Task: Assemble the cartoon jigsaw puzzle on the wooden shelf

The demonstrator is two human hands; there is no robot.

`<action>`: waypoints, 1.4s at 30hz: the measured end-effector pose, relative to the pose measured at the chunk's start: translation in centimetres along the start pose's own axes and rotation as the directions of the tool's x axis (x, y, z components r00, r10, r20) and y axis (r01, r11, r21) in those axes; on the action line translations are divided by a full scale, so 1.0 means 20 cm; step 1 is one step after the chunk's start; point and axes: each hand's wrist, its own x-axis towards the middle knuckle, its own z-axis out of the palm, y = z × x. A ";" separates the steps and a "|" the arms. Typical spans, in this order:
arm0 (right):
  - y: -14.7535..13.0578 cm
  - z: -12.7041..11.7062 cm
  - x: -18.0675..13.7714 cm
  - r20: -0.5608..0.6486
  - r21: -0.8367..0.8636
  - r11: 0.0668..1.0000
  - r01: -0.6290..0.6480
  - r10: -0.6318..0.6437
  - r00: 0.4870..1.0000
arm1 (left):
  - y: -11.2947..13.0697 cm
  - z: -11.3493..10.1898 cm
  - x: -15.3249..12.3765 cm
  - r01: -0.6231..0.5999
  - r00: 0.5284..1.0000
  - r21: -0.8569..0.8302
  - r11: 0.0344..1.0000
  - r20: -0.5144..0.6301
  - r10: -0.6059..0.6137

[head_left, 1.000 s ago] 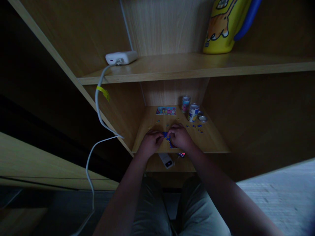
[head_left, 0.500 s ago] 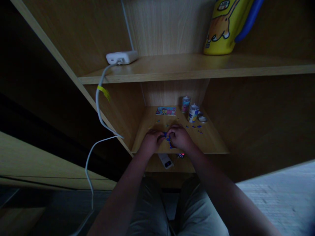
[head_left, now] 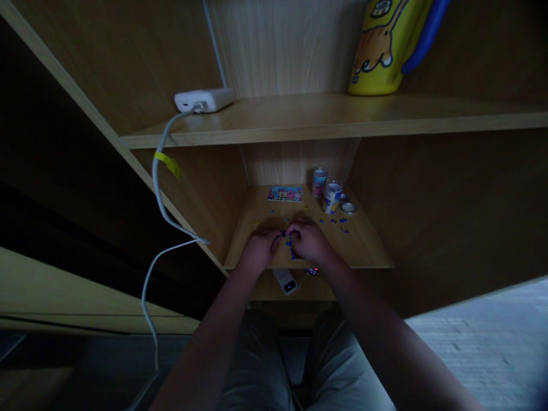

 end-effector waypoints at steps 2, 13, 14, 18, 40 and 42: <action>-0.01 0.00 0.00 0.011 0.000 1.000 0.017 -0.017 1.000 | -0.01 0.01 0.00 0.004 1.000 0.003 1.000 -0.007 -0.004; -0.03 -0.01 0.00 0.029 0.010 0.998 0.060 -0.061 0.998 | -0.02 0.02 -0.01 0.019 0.999 -0.004 1.000 -0.032 -0.019; -0.03 -0.01 0.00 0.030 0.010 0.998 0.061 -0.061 0.998 | -0.02 0.02 -0.01 0.022 0.999 -0.005 1.000 -0.034 -0.022; -0.02 0.00 0.00 0.028 0.008 0.999 0.054 -0.054 0.998 | -0.02 0.03 -0.01 0.025 0.999 -0.008 1.000 -0.037 -0.025; -0.01 0.02 -0.02 -0.044 0.081 0.996 -0.020 0.024 0.999 | 0.02 -0.03 0.00 -0.070 0.997 0.040 0.997 0.031 0.069; -0.02 0.02 -0.02 -0.034 0.082 0.997 0.006 -0.004 0.999 | 0.03 -0.03 0.00 -0.070 0.997 0.041 0.997 0.031 0.068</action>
